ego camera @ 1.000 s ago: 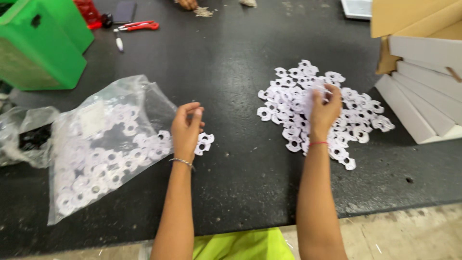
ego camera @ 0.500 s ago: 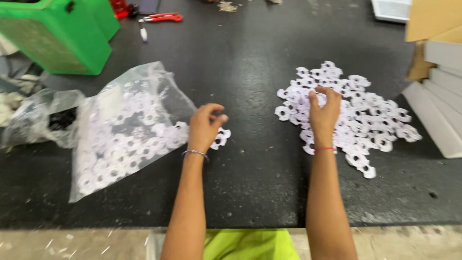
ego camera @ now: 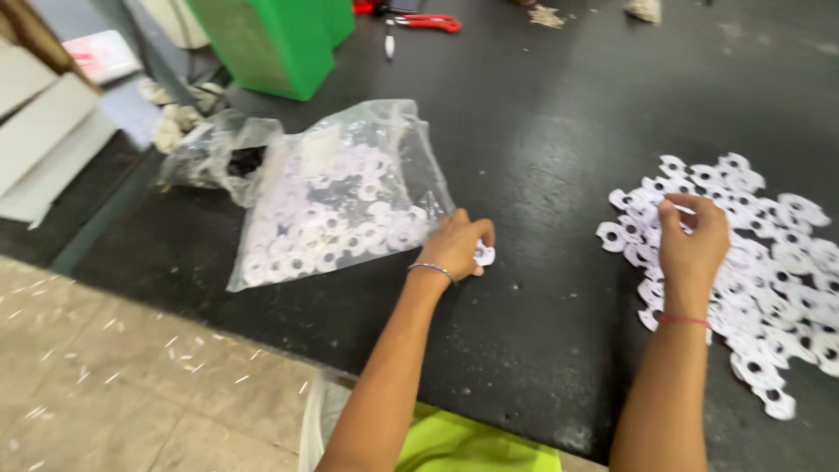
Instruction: The person sorts white plastic lamp holder parts on a workbench, picking pieces one at a time from a pile and moving them into a separate group, occasionally stacking pairs of pieces together. A plastic bag of parts and stacks of white boxes sit nearby on the bench.
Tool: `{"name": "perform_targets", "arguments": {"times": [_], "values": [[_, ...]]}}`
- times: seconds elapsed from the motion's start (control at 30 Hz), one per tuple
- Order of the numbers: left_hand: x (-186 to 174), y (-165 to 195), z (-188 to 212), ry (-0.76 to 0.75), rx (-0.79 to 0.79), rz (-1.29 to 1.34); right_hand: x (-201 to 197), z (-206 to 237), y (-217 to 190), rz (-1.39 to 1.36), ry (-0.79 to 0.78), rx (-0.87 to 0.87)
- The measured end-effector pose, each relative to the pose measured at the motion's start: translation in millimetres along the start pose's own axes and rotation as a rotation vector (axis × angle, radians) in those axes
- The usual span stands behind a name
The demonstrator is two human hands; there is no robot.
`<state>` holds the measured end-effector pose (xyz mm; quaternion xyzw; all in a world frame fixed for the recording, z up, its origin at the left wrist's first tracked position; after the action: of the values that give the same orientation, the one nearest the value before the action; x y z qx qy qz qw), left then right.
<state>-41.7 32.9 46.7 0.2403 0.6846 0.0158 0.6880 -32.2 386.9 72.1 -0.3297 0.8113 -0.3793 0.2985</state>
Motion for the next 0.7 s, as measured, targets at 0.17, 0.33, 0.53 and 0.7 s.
{"name": "perform_targets", "arguments": {"times": [0.17, 0.33, 0.53, 0.7], "values": [[8, 16, 5, -0.052, 0.044, -0.024, -3, 7, -12, -0.017, -0.043, 0.113], [16, 22, 9, -0.193, 0.064, 0.047, -9, 10, -24, -0.002, -0.031, 0.114], [2, 31, 19, -0.186, 0.115, 0.028, -8, 15, -28, -0.087, -0.046, 0.142], [-44, 28, -6, 0.060, 0.189, 0.124, -5, 17, -16, -0.078, -0.069, 0.179]]}}
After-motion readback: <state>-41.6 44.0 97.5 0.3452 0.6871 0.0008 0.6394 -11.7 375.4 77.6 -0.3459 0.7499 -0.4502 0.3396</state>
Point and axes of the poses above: each hand's wrist, its own z-axis away from the middle knuckle, its own x-axis out of the palm, y = z × x, the point moved 9 cm from there along -z, towards the middle knuckle, and after that the axes turned 12 degrees about -z, right-handed, at the moved point
